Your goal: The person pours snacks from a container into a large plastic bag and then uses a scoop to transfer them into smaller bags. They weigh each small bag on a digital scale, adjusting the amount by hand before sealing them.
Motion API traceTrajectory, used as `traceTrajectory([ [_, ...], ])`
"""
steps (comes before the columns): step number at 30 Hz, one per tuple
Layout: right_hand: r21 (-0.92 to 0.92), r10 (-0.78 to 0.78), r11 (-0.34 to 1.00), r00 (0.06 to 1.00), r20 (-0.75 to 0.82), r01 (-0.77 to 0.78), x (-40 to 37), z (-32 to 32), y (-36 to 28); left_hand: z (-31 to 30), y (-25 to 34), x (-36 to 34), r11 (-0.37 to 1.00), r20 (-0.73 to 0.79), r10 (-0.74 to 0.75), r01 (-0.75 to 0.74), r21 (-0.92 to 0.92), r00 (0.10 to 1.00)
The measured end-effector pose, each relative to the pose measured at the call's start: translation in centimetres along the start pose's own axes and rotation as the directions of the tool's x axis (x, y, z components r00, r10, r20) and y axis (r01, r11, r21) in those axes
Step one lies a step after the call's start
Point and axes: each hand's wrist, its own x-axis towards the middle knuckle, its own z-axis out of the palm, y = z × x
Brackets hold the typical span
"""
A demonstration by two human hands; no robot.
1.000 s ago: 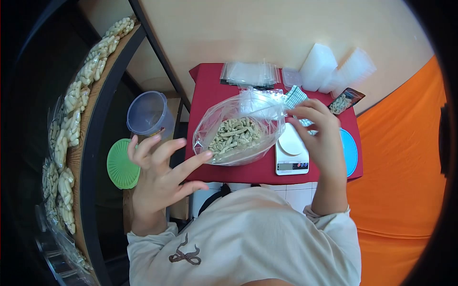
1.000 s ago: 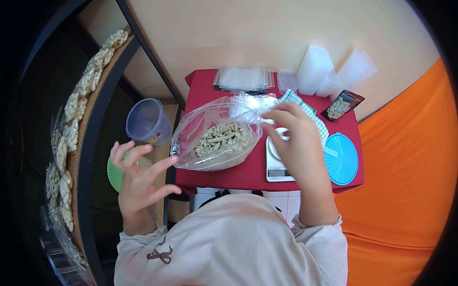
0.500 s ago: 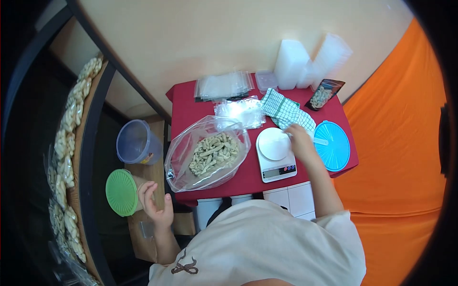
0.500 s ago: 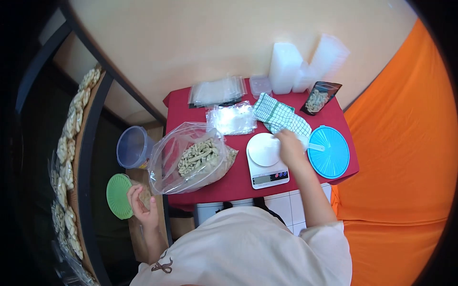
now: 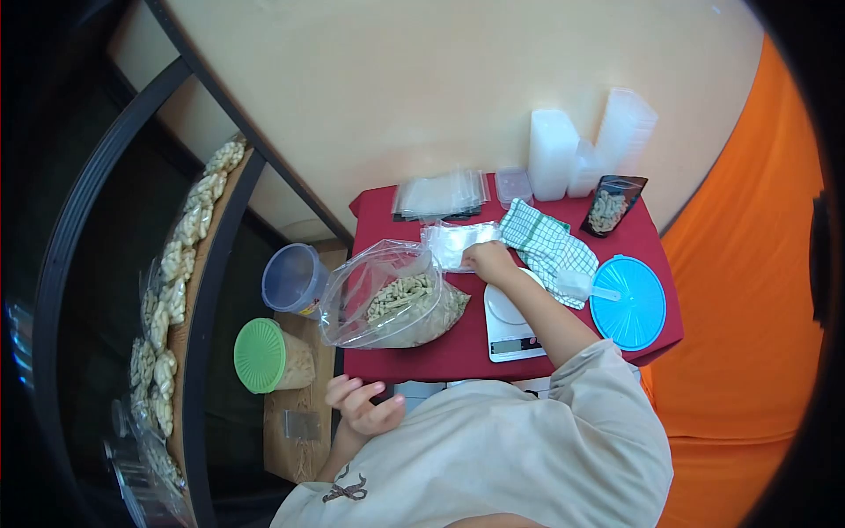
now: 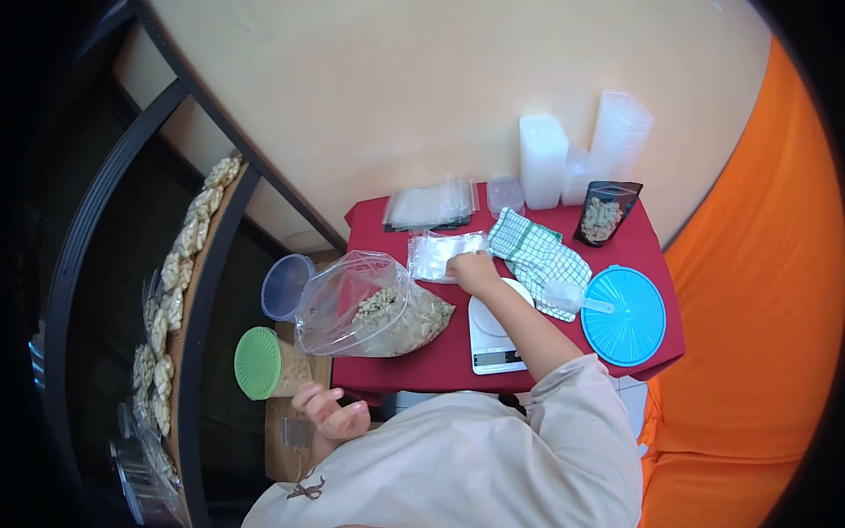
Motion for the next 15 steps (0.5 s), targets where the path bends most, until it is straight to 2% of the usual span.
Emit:
traceTrajectory([
  [1,0.201,0.022,0.979,0.965,-0.26,0.032,-0.3,0.0,0.6,0.2,0.3,0.4,1.0,-0.001,-0.001,0.001,0.017,1.0],
  [2,0.381,0.094,0.917,0.867,-0.49,0.116,-0.5,0.0,1.1,0.5,0.4,1.1,0.949,0.191,-0.129,0.177,-0.259,0.973],
  [3,0.46,0.192,0.873,0.752,-0.631,0.163,-1.1,-0.6,1.1,0.8,0.6,1.5,0.796,0.396,-0.191,0.377,-0.474,0.898],
  [4,0.524,0.297,0.82,0.611,-0.733,0.23,-2.1,-1.6,0.8,1.3,1.0,1.7,0.668,0.485,-0.211,0.488,-0.562,0.849],
  [5,0.552,0.346,0.794,0.556,-0.756,0.257,-3.3,-3.0,0.3,1.5,1.5,1.3,0.518,0.595,-0.215,0.607,-0.603,0.775],
  [6,0.577,0.392,0.765,0.503,-0.77,0.287,-4.3,-4.1,-0.3,2.0,1.8,1.3,0.449,0.648,-0.205,0.659,-0.603,0.733],
  [7,0.567,0.366,0.763,0.515,-0.775,0.31,-4.9,-4.4,-0.6,2.5,2.2,1.2,0.376,0.699,-0.192,0.709,-0.596,0.689],
  [8,0.534,0.338,0.763,0.478,-0.811,0.365,-5.5,-4.4,-0.8,3.3,2.7,0.9,0.385,0.685,-0.22,0.707,-0.594,0.695],
  [9,0.5,0.313,0.76,0.439,-0.842,0.416,-6.2,-4.5,-1.1,4.5,3.2,0.6,0.12,0.718,-0.257,0.759,-0.64,0.647],
  [10,0.493,0.29,0.755,0.454,-0.842,0.432,-7.2,-5.1,-1.8,5.7,3.9,0.6,-0.158,0.753,-0.272,0.744,-0.649,0.599],
  [11,0.391,0.176,0.807,0.451,-0.875,0.443,-8.3,-5.7,-2.8,6.8,4.5,1.0,-0.158,0.74,-0.297,0.734,-0.661,0.603],
  [12,0.283,0.061,0.847,0.446,-0.893,0.451,-9.5,-6.3,-3.4,8.0,5.0,1.7,-0.271,0.739,-0.385,0.698,-0.663,0.553],
  [13,0.279,0.045,0.844,0.459,-0.888,0.458,-10.7,-6.7,-3.5,9.1,5.3,2.4,-0.382,0.742,-0.459,0.645,-0.662,0.488],
  [15,-0.062,-0.301,0.862,0.41,-0.861,0.502,-13.1,-7.1,-3.4,11.5,5.4,2.2,-0.405,0.722,-0.509,0.609,-0.682,0.469],
])
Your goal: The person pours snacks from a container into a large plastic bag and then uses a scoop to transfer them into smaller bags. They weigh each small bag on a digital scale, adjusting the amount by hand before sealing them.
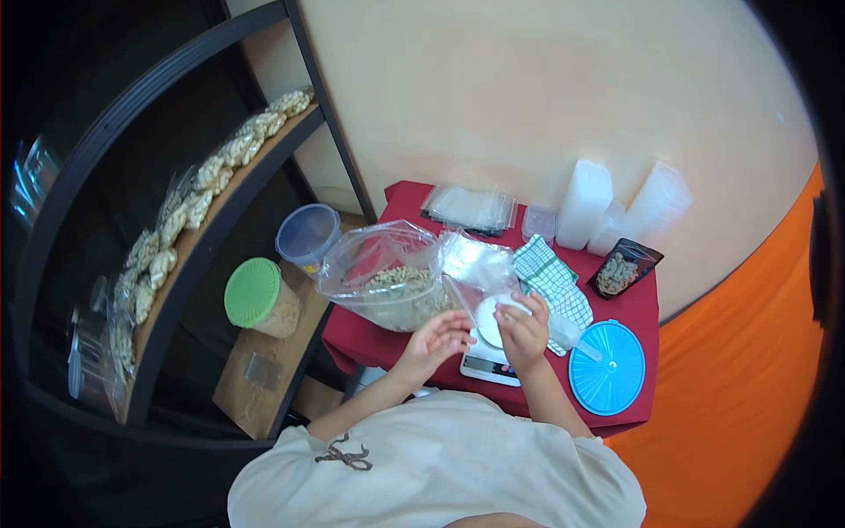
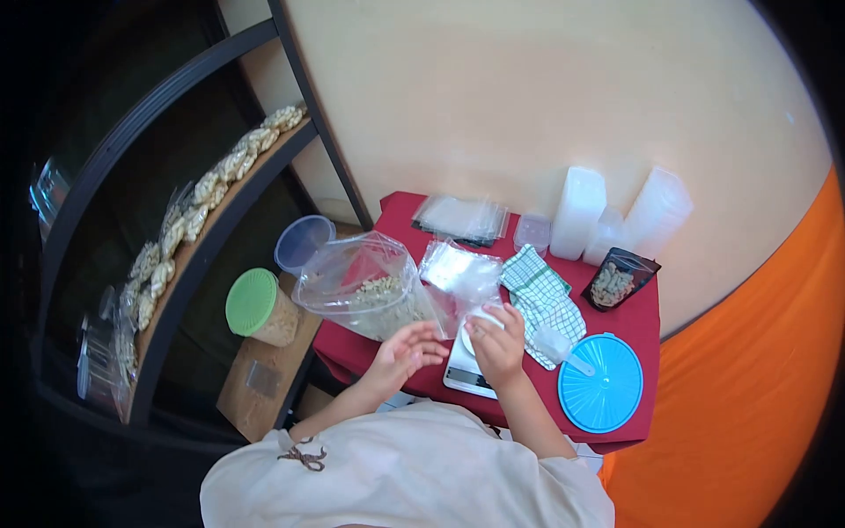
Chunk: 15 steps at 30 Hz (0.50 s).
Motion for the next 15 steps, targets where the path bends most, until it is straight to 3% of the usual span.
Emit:
traceTrajectory([
  [1,0.014,-0.038,0.999,0.999,0.038,0.038,-0.5,-1.0,-0.4,0.5,-0.6,0.7,0.997,-0.112,-0.052,0.045,-0.058,0.992],
  [2,-0.01,-0.059,0.998,0.997,0.057,0.06,-1.1,-1.9,-0.6,0.9,-0.7,1.2,0.996,-0.115,-0.058,0.05,-0.075,0.992],
  [5,-0.046,-0.051,0.997,0.994,0.094,0.056,-2.8,-4.8,-0.6,2.4,-1.2,2.6,0.983,-0.278,-0.166,0.18,0.025,0.946],
  [8,-0.127,-0.03,0.991,0.992,0.126,0.046,-4.1,-6.7,-0.5,3.6,-2.2,3.1,0.951,-0.279,-0.284,0.307,0.043,0.917],
  [10,-0.105,0.126,0.989,0.975,0.183,-0.108,-4.5,-7.4,-0.5,4.3,-2.7,3.3,0.957,-0.235,-0.284,0.29,-0.007,0.93],
  [12,-0.068,0.178,0.984,0.949,0.261,-0.165,-4.6,-8.4,-0.6,4.7,-3.1,3.3,0.96,-0.195,-0.279,0.275,-0.051,0.94],
  [14,-0.02,0.286,0.952,0.87,0.403,-0.304,-3.2,-9.6,-1.9,4.8,-3.7,3.5,0.961,-0.191,-0.222,0.247,0.121,0.956],
  [15,-0.006,0.274,0.954,0.868,0.414,-0.299,-3.0,-10.2,-2.1,5.1,-4.1,3.6,0.973,-0.211,-0.165,0.194,0.124,0.963],
])
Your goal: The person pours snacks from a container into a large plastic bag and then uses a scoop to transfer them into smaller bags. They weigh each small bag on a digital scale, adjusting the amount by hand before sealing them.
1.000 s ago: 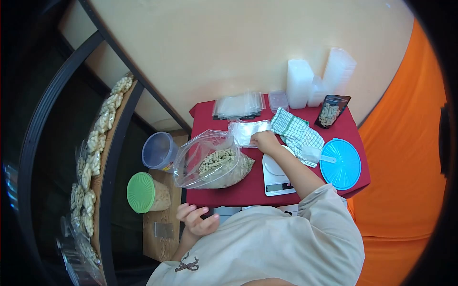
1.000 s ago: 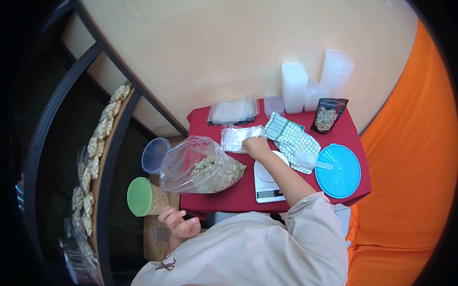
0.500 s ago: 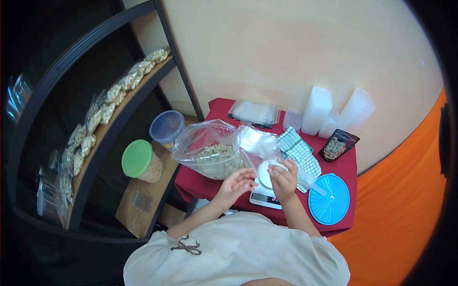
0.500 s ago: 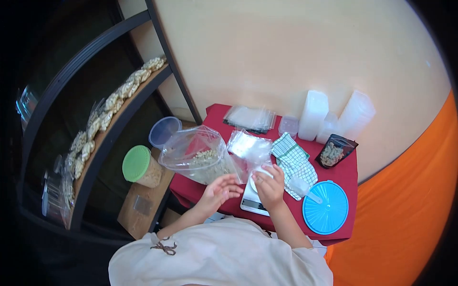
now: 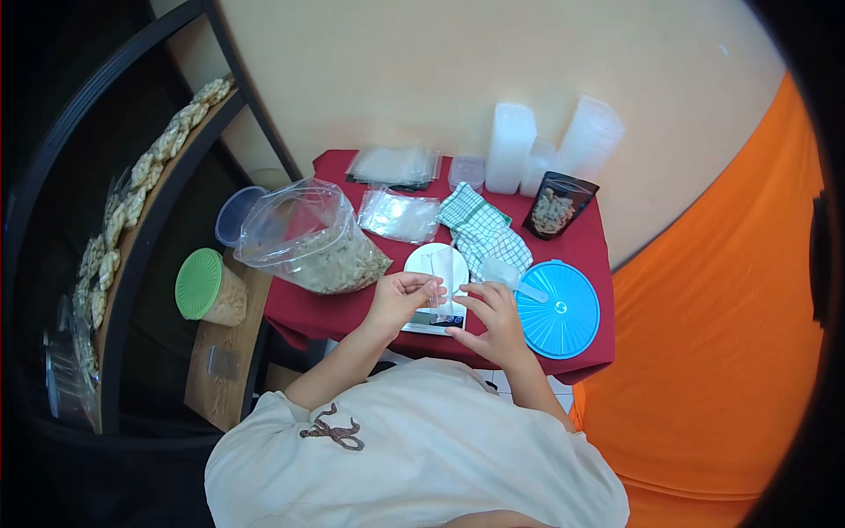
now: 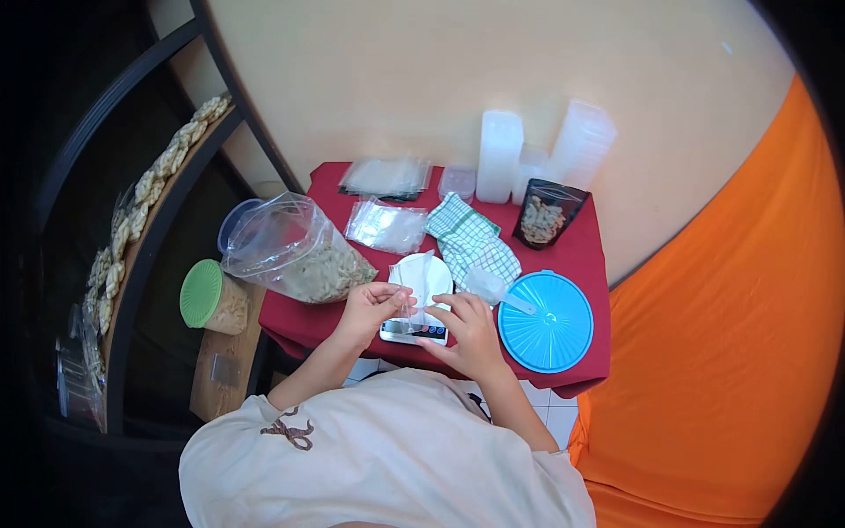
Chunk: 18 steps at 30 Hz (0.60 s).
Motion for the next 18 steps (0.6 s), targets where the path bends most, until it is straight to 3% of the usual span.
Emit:
traceTrajectory([
  [1,-0.007,0.005,1.0,1.0,-0.011,-0.005,-0.3,0.1,-0.1,0.2,-0.3,0.1,1.0,0.012,0.0,0.0,0.005,1.0],
  [3,0.193,0.134,0.975,0.985,-0.105,-0.112,-0.9,0.9,-0.6,0.4,-0.7,0.1,0.971,0.034,0.1,-0.105,0.216,0.994],
  [5,0.185,0.11,0.979,0.982,-0.154,-0.08,-1.1,1.6,-1.1,1.0,-0.9,0.0,0.961,0.036,0.107,-0.113,0.253,0.994],
  [7,0.385,0.33,0.879,0.942,-0.064,-0.281,-1.4,2.2,-1.5,1.5,-1.0,-0.1,0.95,0.036,0.116,-0.122,0.286,0.993],
  [10,0.408,0.328,0.867,0.944,-0.033,-0.286,-1.6,2.5,-1.3,1.6,-1.0,0.0,0.954,0.012,0.14,-0.138,0.265,0.99],
  [13,0.535,0.363,0.784,0.932,0.013,-0.313,-1.6,3.1,-1.0,1.1,-1.5,0.1,0.909,-0.001,0.173,-0.159,0.386,0.985],
  [15,0.688,0.418,0.604,0.895,0.155,-0.401,-1.6,3.2,-1.1,1.8,-1.5,-0.1,0.903,0.011,0.222,-0.21,0.374,0.975],
  [18,0.712,0.4,0.565,0.893,0.204,-0.416,-1.1,3.0,-1.3,1.7,-1.5,0.0,0.902,0.024,0.236,-0.228,0.367,0.972],
])
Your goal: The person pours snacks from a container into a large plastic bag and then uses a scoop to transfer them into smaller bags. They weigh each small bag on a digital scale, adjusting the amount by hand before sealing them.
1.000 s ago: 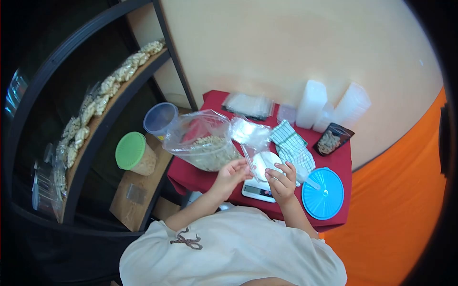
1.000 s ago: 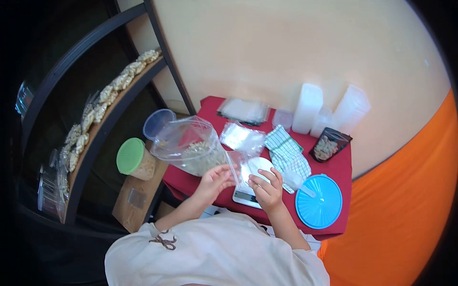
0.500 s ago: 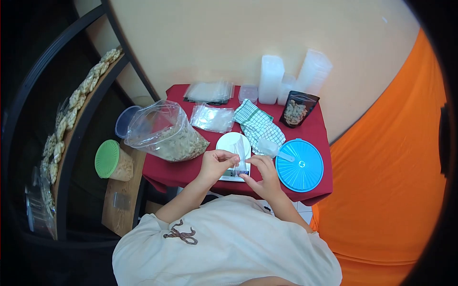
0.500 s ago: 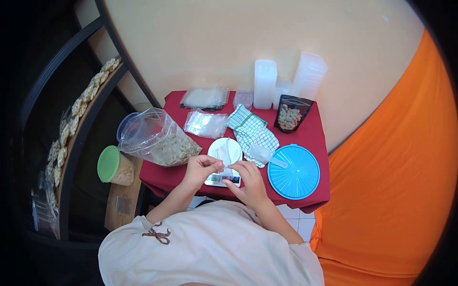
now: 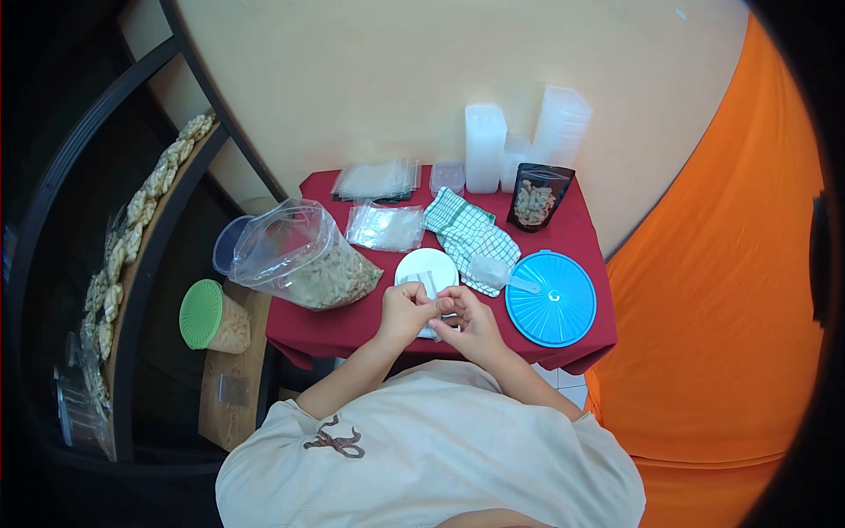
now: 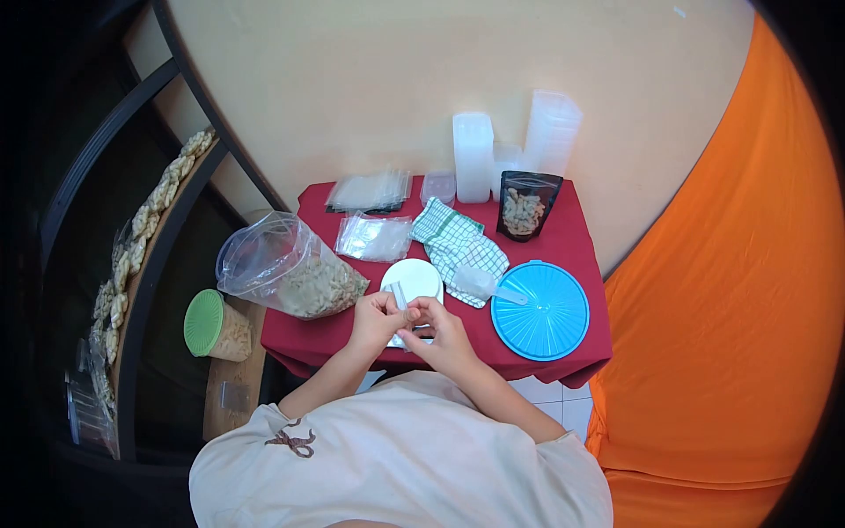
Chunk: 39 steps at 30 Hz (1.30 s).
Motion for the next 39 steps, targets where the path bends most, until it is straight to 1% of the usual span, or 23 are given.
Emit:
traceTrajectory([
  [1,0.006,0.003,1.0,1.0,0.002,-0.003,0.1,-0.2,0.2,-0.2,-0.1,0.0,1.0,-0.002,0.011,-0.011,0.02,1.0],
  [2,0.096,0.042,0.994,0.999,0.032,-0.045,0.3,-0.5,0.4,-0.4,-0.5,0.1,0.991,0.015,-0.075,0.076,-0.106,0.997],
  [3,0.182,0.075,0.98,0.995,0.061,-0.085,0.5,-0.6,0.4,-0.5,-0.1,-0.1,0.992,0.017,-0.076,0.078,-0.101,0.997],
  [5,0.157,0.081,0.984,0.996,0.024,-0.084,0.5,-0.5,-0.1,-0.5,1.0,-0.2,0.991,0.068,-0.061,0.069,-0.112,0.996],
  [7,0.029,0.076,0.997,0.994,-0.084,-0.074,0.1,-0.2,-0.5,-0.6,0.6,-0.1,0.992,0.108,-0.078,0.088,-0.09,0.991],
  [9,0.037,0.031,0.999,0.984,-0.174,-0.025,0.1,0.0,-0.1,-0.5,0.7,-0.2,0.997,0.106,-0.012,0.004,0.073,0.994],
  [10,-0.097,-0.059,0.994,0.984,-0.17,0.043,0.2,-0.4,0.8,-0.5,1.1,-0.2,0.997,0.11,-0.012,0.004,0.074,0.994],
  [11,-0.227,-0.146,0.968,0.977,-0.156,0.108,0.0,-0.5,1.4,-0.5,1.7,-0.3,0.934,0.093,0.22,-0.237,0.268,0.971],
  [12,-0.205,-0.128,0.975,0.963,-0.237,0.079,0.1,-0.2,0.5,-0.5,2.5,-0.4,0.776,0.124,0.439,-0.445,0.446,0.89],
  [13,-0.204,-0.131,0.976,0.96,-0.247,0.08,0.1,-0.2,0.3,-0.5,3.3,-0.4,0.537,0.202,0.625,-0.603,0.59,0.754],
  [14,-0.099,-0.099,0.992,0.962,-0.253,0.076,0.2,-0.2,0.0,-0.5,3.8,-0.4,0.529,0.215,0.63,-0.615,0.585,0.747],
  [15,0.003,-0.072,0.997,0.964,-0.257,0.076,0.4,-0.5,-0.3,-0.4,4.4,-0.4,0.484,0.312,0.565,-0.613,0.624,0.764],
  [17,-0.089,-0.128,0.99,0.965,-0.229,0.11,0.5,-1.1,-1.3,-0.5,4.2,0.3,0.417,0.443,0.469,-0.634,0.651,0.764],
  [19,-0.25,-0.122,0.963,0.991,-0.058,0.104,0.2,-1.1,-4.5,-0.8,3.5,0.9,0.383,0.451,0.535,-0.681,0.624,0.714],
  [21,-0.443,-0.22,0.877,0.975,-0.023,0.187,0.4,-1.2,-4.4,-0.8,3.3,1.1,0.386,0.443,0.578,-0.708,0.592,0.686],
  [23,-0.533,-0.164,0.835,0.987,-0.003,0.137,0.4,-1.0,-3.5,-0.9,2.8,0.6,0.337,0.456,0.616,-0.738,0.585,0.643],
  [25,-0.539,-0.126,0.832,0.991,0.044,0.13,0.4,-0.5,-3.5,-1.0,2.4,0.1,0.372,0.436,0.611,-0.726,0.578,0.661],
  [27,-0.548,-0.098,0.826,0.991,0.092,0.132,0.5,0.0,-3.7,-1.4,2.4,-0.2,0.388,0.513,0.526,-0.728,0.565,0.679],
  [29,-0.684,-0.064,0.717,0.99,0.129,0.136,0.9,0.4,-4.2,-1.9,2.3,0.0,0.399,0.516,0.539,-0.742,0.539,0.665],
  [30,-0.733,0.021,0.675,0.991,0.132,0.084,1.1,0.4,-4.5,-2.2,2.9,0.0,0.394,0.527,0.524,-0.738,0.547,0.67],
  [33,-0.796,0.054,0.601,0.99,0.128,0.07,1.7,1.1,-5.1,-3.4,3.7,0.1,0.425,0.549,0.481,-0.729,0.537,0.684],
  [36,-0.832,0.034,0.542,0.986,0.166,0.122,2.3,1.8,-6.2,-4.5,4.3,-0.2,0.462,0.538,0.468,-0.713,0.527,0.701],
  [39,-0.813,-0.011,0.552,0.977,0.212,0.183,3.0,2.5,-5.7,-5.8,3.6,-0.5,0.466,0.48,0.501,-0.692,0.552,0.72],
])
